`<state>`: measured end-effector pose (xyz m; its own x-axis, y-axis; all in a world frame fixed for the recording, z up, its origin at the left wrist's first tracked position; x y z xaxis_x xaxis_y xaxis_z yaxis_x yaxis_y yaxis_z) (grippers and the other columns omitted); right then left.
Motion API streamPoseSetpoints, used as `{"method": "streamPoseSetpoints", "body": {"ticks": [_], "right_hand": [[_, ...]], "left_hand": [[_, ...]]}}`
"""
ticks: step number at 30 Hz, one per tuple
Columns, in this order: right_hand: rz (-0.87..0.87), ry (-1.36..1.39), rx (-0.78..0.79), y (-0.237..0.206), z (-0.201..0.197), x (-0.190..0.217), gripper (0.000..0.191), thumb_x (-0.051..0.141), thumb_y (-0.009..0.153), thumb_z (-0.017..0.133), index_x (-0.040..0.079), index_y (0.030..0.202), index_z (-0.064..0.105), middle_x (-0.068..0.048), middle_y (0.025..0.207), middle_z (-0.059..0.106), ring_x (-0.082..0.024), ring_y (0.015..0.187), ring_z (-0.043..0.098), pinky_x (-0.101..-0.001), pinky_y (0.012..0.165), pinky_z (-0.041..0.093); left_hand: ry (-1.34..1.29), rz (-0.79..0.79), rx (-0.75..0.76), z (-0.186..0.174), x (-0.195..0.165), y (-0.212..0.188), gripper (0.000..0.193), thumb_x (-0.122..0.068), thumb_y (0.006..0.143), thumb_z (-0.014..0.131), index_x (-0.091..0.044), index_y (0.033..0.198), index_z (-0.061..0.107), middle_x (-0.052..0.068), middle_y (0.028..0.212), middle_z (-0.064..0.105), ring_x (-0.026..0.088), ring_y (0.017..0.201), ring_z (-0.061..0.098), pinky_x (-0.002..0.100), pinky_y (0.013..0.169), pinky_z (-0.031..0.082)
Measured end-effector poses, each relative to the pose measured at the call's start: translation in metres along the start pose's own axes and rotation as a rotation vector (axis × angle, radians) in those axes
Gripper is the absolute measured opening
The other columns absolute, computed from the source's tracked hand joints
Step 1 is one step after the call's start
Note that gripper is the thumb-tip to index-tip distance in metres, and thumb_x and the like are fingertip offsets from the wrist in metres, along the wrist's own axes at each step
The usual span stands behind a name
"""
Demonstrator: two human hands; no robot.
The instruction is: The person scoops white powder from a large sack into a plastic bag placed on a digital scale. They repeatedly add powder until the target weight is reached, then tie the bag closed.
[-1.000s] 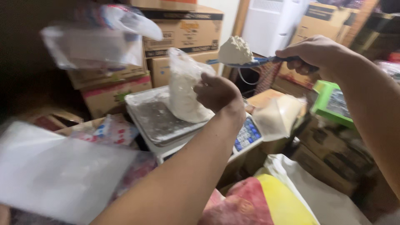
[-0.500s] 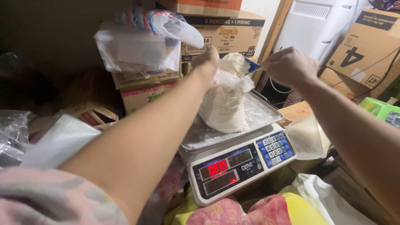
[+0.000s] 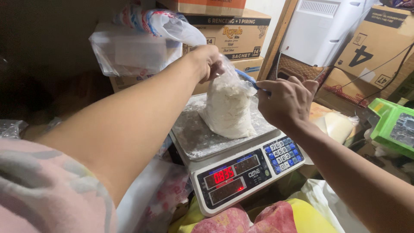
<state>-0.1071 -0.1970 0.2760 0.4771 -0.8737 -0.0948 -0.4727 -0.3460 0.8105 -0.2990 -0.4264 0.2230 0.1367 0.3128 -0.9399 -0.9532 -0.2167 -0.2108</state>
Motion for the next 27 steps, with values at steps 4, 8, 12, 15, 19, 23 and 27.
{"method": "streamPoseSetpoints", "body": {"ticks": [4,8,12,15,19,23,27], "right_hand": [[-0.076,0.079,0.003,-0.002,-0.004,0.005,0.014,0.026,0.088,0.078,0.027,0.101,0.083,0.005,0.086,0.073,-0.019,0.087,0.06,-0.0358,0.088,0.036],[-0.107,0.069,0.086,-0.004,-0.005,0.006,0.016,0.023,0.089,0.077,0.026,0.103,0.083,0.006,0.086,0.074,-0.017,0.084,0.059,-0.0354,0.081,0.04],[-0.143,-0.037,0.058,0.004,-0.013,0.003,0.014,0.023,0.086,0.077,0.028,0.097,0.084,0.008,0.086,0.077,-0.016,0.082,0.06,-0.0405,0.084,0.041],[0.004,0.017,0.11,0.017,-0.018,-0.011,0.017,0.027,0.091,0.074,0.031,0.104,0.083,0.007,0.088,0.076,-0.019,0.088,0.058,-0.0372,0.086,0.041],[0.244,0.081,0.272,0.018,-0.023,-0.024,0.024,0.038,0.09,0.074,0.036,0.113,0.082,-0.001,0.089,0.072,-0.023,0.097,0.058,-0.0369,0.087,0.038],[0.621,0.225,0.469,0.0,-0.018,-0.035,0.023,0.038,0.095,0.068,0.036,0.115,0.079,0.001,0.092,0.078,-0.02,0.094,0.065,-0.0419,0.093,0.028],[0.744,0.667,0.372,-0.009,-0.018,-0.038,0.024,0.025,0.091,0.071,0.02,0.113,0.081,-0.001,0.088,0.072,-0.015,0.081,0.06,-0.0351,0.072,0.041]], "left_hand": [[-0.072,0.115,0.045,0.017,-0.03,-0.035,0.014,-0.004,0.092,0.053,-0.003,0.084,0.065,0.005,0.058,0.061,0.013,0.044,0.061,0.031,0.047,0.062],[-0.197,0.145,0.085,0.016,-0.036,-0.066,0.018,-0.012,0.098,0.053,-0.003,0.093,0.068,0.004,0.06,0.061,0.014,0.048,0.065,0.032,0.046,0.063],[-0.031,0.251,0.088,0.007,-0.037,-0.084,0.045,-0.038,0.101,0.045,0.001,0.102,0.065,0.006,0.068,0.052,0.018,0.049,0.054,0.035,0.044,0.048],[0.178,0.216,-0.039,-0.014,-0.029,-0.095,0.071,-0.06,0.102,0.035,0.005,0.108,0.062,0.009,0.075,0.051,0.021,0.05,0.052,0.037,0.044,0.042],[0.221,0.155,-0.104,-0.032,-0.009,-0.11,0.074,-0.068,0.097,0.028,-0.006,0.128,0.055,0.012,0.101,0.056,0.026,0.072,0.059,0.045,0.056,0.052],[0.212,0.114,-0.112,-0.038,0.016,-0.125,0.07,-0.064,0.098,0.031,-0.009,0.136,0.053,0.017,0.12,0.067,0.032,0.095,0.07,0.05,0.069,0.061],[0.165,0.145,-0.111,-0.041,0.03,-0.146,0.062,-0.057,0.096,0.036,-0.01,0.131,0.058,0.014,0.116,0.065,0.031,0.09,0.067,0.052,0.066,0.058]]}}
Point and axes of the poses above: each hand's wrist, its own y-axis towards the middle knuckle, its own z-axis out of the palm, x = y × z, the point moved 7 cm from there along y, towards the middle knuckle
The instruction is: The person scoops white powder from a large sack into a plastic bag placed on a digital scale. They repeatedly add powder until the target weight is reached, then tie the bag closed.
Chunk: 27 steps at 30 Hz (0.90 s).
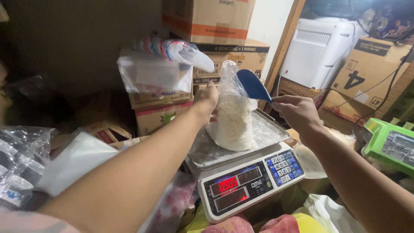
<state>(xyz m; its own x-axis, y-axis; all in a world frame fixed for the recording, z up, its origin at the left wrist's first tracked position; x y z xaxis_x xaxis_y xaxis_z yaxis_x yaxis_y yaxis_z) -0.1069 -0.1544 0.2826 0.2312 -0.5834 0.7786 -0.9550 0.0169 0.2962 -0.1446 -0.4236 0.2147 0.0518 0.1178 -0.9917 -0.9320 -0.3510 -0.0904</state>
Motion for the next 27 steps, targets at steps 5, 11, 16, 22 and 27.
{"method": "streamPoseSetpoints", "body": {"ticks": [5,11,16,22,27], "right_hand": [[0.075,0.228,0.036,-0.006,-0.012,-0.013,0.026,0.019,0.091,0.071,0.01,0.113,0.08,-0.001,0.08,0.066,-0.011,0.072,0.053,-0.0288,0.063,0.039],[0.223,0.234,0.041,-0.042,-0.025,-0.026,0.028,0.027,0.091,0.07,0.019,0.116,0.079,0.002,0.081,0.066,-0.012,0.072,0.049,-0.0369,0.076,0.034],[0.294,0.268,0.032,-0.076,-0.031,-0.04,0.029,0.031,0.089,0.071,0.025,0.116,0.079,0.004,0.084,0.067,-0.013,0.075,0.051,-0.0419,0.082,0.035],[0.339,0.282,0.042,-0.102,-0.04,-0.077,0.031,0.033,0.087,0.071,0.024,0.116,0.078,0.003,0.084,0.067,-0.014,0.076,0.051,-0.0419,0.082,0.035],[0.333,0.33,0.055,-0.123,-0.048,-0.123,0.028,0.034,0.088,0.073,0.019,0.111,0.081,0.004,0.082,0.064,-0.013,0.075,0.048,-0.0383,0.077,0.035]], "left_hand": [[0.009,-0.08,-0.028,0.001,0.012,-0.031,0.06,-0.054,0.099,0.036,-0.006,0.125,0.061,0.015,0.104,0.066,0.031,0.085,0.066,0.048,0.063,0.058],[0.039,-0.104,-0.029,0.009,0.022,-0.069,0.059,-0.054,0.101,0.033,-0.005,0.129,0.053,0.017,0.103,0.064,0.028,0.085,0.065,0.046,0.065,0.06],[0.026,-0.1,-0.002,0.027,0.034,-0.095,0.062,-0.054,0.101,0.033,-0.004,0.129,0.055,0.016,0.108,0.064,0.028,0.086,0.066,0.047,0.065,0.061],[0.001,-0.158,0.032,0.05,0.069,-0.122,0.067,-0.057,0.101,0.03,-0.002,0.128,0.058,0.017,0.111,0.064,0.031,0.089,0.066,0.051,0.066,0.061],[0.005,-0.21,0.12,0.073,0.102,-0.136,0.072,-0.059,0.103,0.026,-0.001,0.123,0.063,0.016,0.115,0.068,0.032,0.095,0.066,0.049,0.07,0.06]]}}
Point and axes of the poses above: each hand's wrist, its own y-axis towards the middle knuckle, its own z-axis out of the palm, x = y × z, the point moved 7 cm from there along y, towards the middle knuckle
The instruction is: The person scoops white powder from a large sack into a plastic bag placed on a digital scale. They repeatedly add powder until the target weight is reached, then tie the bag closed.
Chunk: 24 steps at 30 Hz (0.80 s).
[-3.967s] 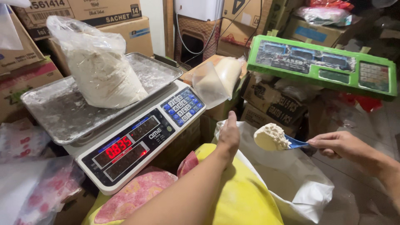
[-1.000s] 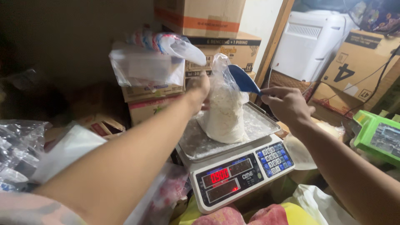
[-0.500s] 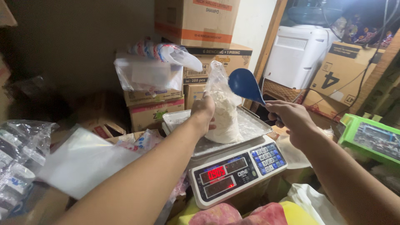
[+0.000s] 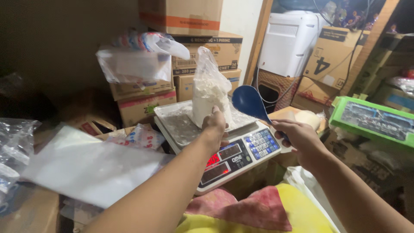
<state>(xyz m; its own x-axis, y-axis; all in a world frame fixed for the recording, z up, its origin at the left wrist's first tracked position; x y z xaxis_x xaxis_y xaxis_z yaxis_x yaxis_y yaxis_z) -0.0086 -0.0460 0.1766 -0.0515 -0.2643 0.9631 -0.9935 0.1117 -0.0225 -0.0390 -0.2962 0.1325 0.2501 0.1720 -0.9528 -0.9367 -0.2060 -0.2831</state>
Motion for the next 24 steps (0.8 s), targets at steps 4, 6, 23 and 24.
{"method": "streamPoseSetpoints", "body": {"ticks": [4,6,23,24], "right_hand": [[0.129,0.03,-0.091,-0.014,-0.03,-0.048,0.025,0.03,0.089,0.071,0.02,0.11,0.08,0.005,0.084,0.068,-0.01,0.076,0.054,-0.038,0.077,0.033],[0.165,-0.017,-0.089,-0.023,-0.045,-0.067,0.025,0.031,0.09,0.07,0.021,0.111,0.081,0.004,0.083,0.065,-0.013,0.073,0.048,-0.0383,0.077,0.033],[0.436,-0.118,-0.328,-0.061,-0.217,-0.214,0.026,0.03,0.091,0.07,0.018,0.111,0.082,-0.002,0.079,0.061,-0.017,0.071,0.042,-0.0353,0.069,0.032],[0.419,-0.141,-0.325,-0.058,-0.229,-0.227,0.026,0.03,0.091,0.071,0.014,0.11,0.082,-0.004,0.078,0.061,-0.017,0.07,0.04,-0.0356,0.067,0.032]], "left_hand": [[-0.032,-0.006,0.099,0.031,0.029,-0.005,0.065,-0.058,0.101,0.026,-0.009,0.124,0.061,0.013,0.12,0.068,0.032,0.103,0.064,0.049,0.077,0.057],[-0.035,-0.03,0.154,0.051,0.046,-0.009,0.066,-0.059,0.101,0.024,-0.009,0.124,0.061,0.012,0.121,0.068,0.032,0.105,0.063,0.049,0.079,0.056],[0.05,-0.089,0.413,0.235,0.118,-0.002,0.061,-0.055,0.103,0.026,-0.009,0.117,0.063,0.006,0.095,0.068,0.022,0.079,0.061,0.05,0.08,0.054],[0.086,-0.079,0.422,0.248,0.12,-0.002,0.061,-0.055,0.103,0.027,-0.009,0.116,0.064,0.006,0.095,0.069,0.022,0.079,0.06,0.049,0.078,0.054]]}}
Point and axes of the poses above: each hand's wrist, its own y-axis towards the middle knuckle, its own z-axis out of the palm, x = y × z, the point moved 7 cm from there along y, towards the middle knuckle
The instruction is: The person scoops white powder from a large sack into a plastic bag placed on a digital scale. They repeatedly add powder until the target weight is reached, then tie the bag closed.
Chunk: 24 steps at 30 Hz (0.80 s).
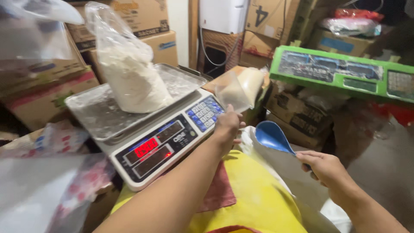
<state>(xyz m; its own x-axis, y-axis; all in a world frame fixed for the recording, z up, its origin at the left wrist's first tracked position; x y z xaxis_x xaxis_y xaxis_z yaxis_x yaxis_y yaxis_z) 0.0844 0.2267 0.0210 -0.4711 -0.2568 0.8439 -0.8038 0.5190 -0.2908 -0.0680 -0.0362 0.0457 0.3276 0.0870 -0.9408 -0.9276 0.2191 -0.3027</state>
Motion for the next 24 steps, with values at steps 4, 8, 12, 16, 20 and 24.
{"method": "streamPoseSetpoints", "body": {"ticks": [4,8,12,16,20,24], "right_hand": [[-0.077,-0.143,-0.046,0.036,-0.029,-0.048,0.028,0.027,0.09,0.073,0.006,0.107,0.081,-0.005,0.075,0.063,-0.015,0.073,0.052,-0.0299,0.072,0.043],[0.071,-0.375,-0.016,0.059,-0.036,-0.086,0.032,0.031,0.091,0.071,0.011,0.114,0.082,-0.01,0.09,0.071,-0.021,0.086,0.062,-0.0359,0.08,0.05],[0.171,-0.776,0.003,0.068,-0.031,-0.096,0.039,0.04,0.092,0.065,0.022,0.124,0.08,-0.003,0.119,0.078,-0.023,0.115,0.07,-0.0385,0.1,0.053],[0.226,-1.088,0.038,0.09,-0.015,-0.107,0.043,0.045,0.095,0.061,0.023,0.129,0.074,-0.006,0.128,0.075,-0.028,0.123,0.07,-0.0434,0.105,0.054],[0.104,-1.271,0.122,0.136,0.004,-0.13,0.04,0.039,0.093,0.061,0.018,0.124,0.074,-0.007,0.129,0.075,-0.028,0.119,0.072,-0.0433,0.101,0.056],[0.162,-1.33,0.198,0.179,0.027,-0.162,0.039,0.035,0.092,0.063,0.019,0.127,0.07,-0.006,0.133,0.07,-0.029,0.124,0.066,-0.0583,0.107,0.042]], "left_hand": [[0.136,0.019,0.024,0.038,0.01,0.015,0.059,-0.054,0.101,0.031,-0.01,0.113,0.069,0.008,0.097,0.072,0.022,0.085,0.063,0.047,0.073,0.054],[0.34,0.072,0.023,0.061,0.02,0.033,0.062,-0.051,0.101,0.032,-0.005,0.109,0.073,0.015,0.097,0.075,0.035,0.089,0.073,0.048,0.075,0.058],[0.767,0.398,0.095,0.09,0.028,0.045,0.053,-0.045,0.097,0.044,-0.006,0.112,0.076,0.02,0.115,0.071,0.041,0.114,0.063,0.046,0.099,0.047],[1.142,0.346,0.241,0.128,0.064,0.047,0.048,-0.039,0.09,0.055,-0.01,0.125,0.069,0.022,0.14,0.057,0.045,0.136,0.042,0.057,0.112,0.032],[1.532,0.336,0.407,0.149,0.087,0.044,0.051,-0.035,0.086,0.061,-0.013,0.131,0.067,0.019,0.153,0.045,0.043,0.15,0.023,0.065,0.12,0.012],[1.732,0.304,0.676,0.159,0.109,0.042,0.058,-0.05,0.079,0.067,-0.019,0.128,0.07,0.013,0.141,0.057,0.037,0.143,0.036,0.064,0.122,0.003]]}}
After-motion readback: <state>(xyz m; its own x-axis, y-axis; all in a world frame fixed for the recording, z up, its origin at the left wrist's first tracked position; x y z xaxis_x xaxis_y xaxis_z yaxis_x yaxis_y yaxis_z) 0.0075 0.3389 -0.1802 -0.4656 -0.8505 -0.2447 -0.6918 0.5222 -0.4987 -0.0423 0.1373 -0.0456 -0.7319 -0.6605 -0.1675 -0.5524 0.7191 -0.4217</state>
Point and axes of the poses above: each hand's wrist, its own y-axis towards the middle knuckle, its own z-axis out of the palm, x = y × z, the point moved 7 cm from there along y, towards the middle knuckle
